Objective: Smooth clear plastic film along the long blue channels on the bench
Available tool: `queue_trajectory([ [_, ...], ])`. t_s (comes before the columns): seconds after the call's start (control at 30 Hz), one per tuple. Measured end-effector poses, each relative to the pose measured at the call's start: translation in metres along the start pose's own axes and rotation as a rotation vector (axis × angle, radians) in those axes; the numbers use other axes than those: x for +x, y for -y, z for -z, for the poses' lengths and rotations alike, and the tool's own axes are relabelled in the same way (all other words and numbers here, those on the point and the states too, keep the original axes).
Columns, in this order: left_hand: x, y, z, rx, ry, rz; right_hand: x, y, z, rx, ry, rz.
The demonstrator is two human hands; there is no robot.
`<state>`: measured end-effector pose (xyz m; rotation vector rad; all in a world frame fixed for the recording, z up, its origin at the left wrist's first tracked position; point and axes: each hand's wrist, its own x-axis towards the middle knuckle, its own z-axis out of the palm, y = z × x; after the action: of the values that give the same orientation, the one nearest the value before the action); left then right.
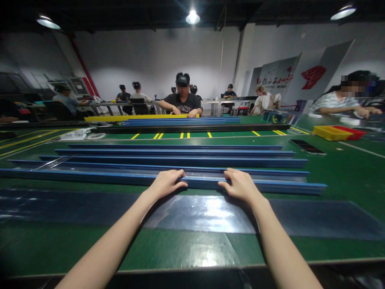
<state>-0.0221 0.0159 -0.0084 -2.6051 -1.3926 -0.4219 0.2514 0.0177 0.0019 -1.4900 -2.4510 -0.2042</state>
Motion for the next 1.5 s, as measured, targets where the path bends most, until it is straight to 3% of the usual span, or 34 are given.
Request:
queue_trajectory([
  [0.97, -0.001, -0.002, 0.002, -0.027, -0.029, 0.062, 0.001, 0.001, 0.002, -0.015, 0.031, -0.011],
  [1.3, -0.001, -0.003, 0.001, 0.000, -0.083, 0.032, -0.001, -0.001, 0.000, -0.043, 0.029, 0.061],
  [1.5, 0.000, -0.003, 0.000, 0.022, -0.096, 0.023, 0.003, 0.014, 0.001, -0.074, 0.008, 0.089],
])
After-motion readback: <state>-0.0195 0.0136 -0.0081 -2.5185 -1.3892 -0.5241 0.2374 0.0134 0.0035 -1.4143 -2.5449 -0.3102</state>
